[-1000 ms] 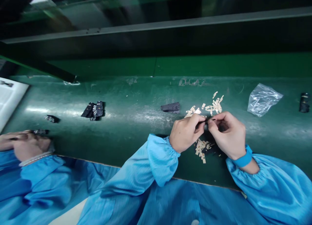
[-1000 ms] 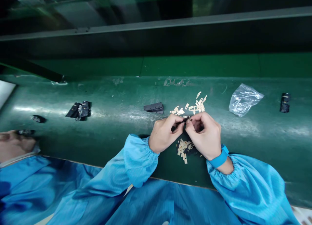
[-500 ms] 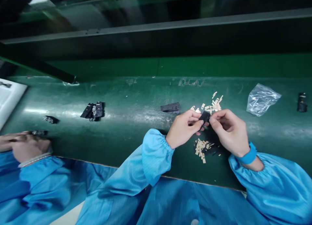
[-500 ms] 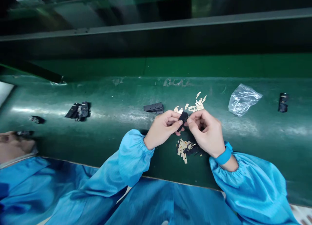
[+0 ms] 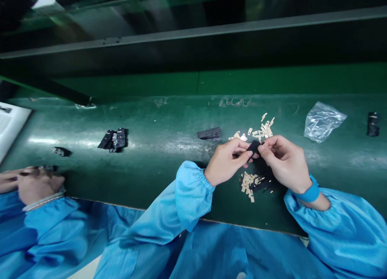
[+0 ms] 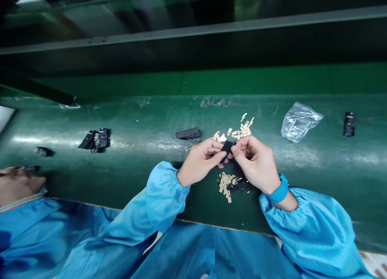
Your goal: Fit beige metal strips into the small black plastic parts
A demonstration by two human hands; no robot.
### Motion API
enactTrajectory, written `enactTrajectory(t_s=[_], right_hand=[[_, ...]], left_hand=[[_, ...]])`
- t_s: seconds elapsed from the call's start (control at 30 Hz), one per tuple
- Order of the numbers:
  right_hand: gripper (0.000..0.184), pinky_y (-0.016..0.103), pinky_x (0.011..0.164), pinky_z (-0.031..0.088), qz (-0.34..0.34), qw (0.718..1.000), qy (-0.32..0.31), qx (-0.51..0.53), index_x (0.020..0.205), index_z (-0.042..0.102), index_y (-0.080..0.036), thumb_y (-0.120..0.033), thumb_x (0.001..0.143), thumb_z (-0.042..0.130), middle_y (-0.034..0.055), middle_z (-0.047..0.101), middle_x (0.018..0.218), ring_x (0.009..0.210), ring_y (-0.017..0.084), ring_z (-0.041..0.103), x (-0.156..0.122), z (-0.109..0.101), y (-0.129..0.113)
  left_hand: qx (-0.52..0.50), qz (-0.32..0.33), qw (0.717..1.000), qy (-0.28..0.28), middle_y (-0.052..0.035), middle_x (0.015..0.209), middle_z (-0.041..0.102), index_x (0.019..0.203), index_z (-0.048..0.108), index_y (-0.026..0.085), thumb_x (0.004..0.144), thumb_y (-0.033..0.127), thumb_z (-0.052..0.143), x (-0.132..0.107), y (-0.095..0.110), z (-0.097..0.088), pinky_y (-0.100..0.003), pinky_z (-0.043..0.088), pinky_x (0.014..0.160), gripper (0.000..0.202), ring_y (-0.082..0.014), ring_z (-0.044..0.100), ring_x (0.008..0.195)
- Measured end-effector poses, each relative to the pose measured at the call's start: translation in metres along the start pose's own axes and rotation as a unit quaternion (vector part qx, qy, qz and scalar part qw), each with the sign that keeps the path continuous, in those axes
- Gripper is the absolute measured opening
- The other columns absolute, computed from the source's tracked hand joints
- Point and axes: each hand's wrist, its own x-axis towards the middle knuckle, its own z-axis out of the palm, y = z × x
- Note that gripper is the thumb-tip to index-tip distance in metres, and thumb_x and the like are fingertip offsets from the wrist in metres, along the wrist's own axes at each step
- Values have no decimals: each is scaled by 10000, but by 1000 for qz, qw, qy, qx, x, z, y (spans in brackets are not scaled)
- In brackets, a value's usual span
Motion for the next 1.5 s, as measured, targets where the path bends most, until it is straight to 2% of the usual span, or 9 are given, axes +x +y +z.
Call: enactTrajectory(t_s=[0.1,0.27,0.43,0.67,0.83,1.07,1.27,1.37,1.5], right_hand=[[231,217,465,417,8,1000,-10,24,823,611,-205,-381,905,735,-16,628,627,480,92,535,1,-1,-3],[255,204,450,394,44,995,-48,73,840,634,-198,-416,896,754,-32,591,599,473,78,493,5,-6,-4],[268,204,464,414,57,993,-33,98,885,663,-198,-455,917,729,-35,575,601,494,82,490,6,-9,0],[306,212,465,436,63,981,-73,166,854,631,-203,-458,857,798,-21,638,616,487,86,518,1,-3,-6],[231,213,462,417,67,964,-120,226,886,636,-207,-391,893,776,-19,656,652,492,82,509,0,-5,2],[267,218,518,487,52,975,-92,195,905,630,-208,-387,851,821,-12,655,711,612,115,625,0,-1,-1],[273,229,516,507,77,968,-134,198,947,615,-212,-416,883,784,-3,679,724,581,112,603,2,-5,0],[264,222,539,522,58,974,-124,179,946,623,-213,-414,884,783,8,686,748,644,126,651,2,-7,-2],[301,224,520,515,35,981,-108,156,914,630,-207,-442,849,807,9,664,750,630,125,642,3,-5,-6]], left_hand=[[-13,-1,1000,-13,-66,893,755,981,627,139,899,270,708,0,2,-2,-220,610,653,174,-138,732,792],[-75,-44,994,-60,-96,913,776,984,602,132,880,356,752,1,9,-8,-228,605,645,289,-142,729,781],[-132,-85,985,-73,-121,927,800,1030,507,163,847,404,797,2,15,-11,-244,592,617,419,-164,743,744],[-157,-81,979,-101,-97,882,796,1006,499,165,844,390,812,1,9,-13,-227,585,599,418,-154,745,712],[-189,-102,967,-136,-79,872,785,1016,513,162,829,394,828,2,9,-17,-207,579,569,433,-145,742,693],[-190,-100,971,-107,-38,804,761,1001,529,160,794,386,859,3,9,-15,-207,586,561,451,-146,744,679],[-194,-131,965,-120,-62,837,765,1059,564,150,774,404,872,5,6,-18,-196,570,557,491,-139,737,662],[-199,-133,963,-125,-78,877,773,1067,565,151,779,404,868,6,6,-18,-191,570,565,489,-133,738,665],[-200,-122,965,-116,-43,834,750,1059,574,149,752,414,885,7,7,-17,-192,573,560,511,-133,736,650]])
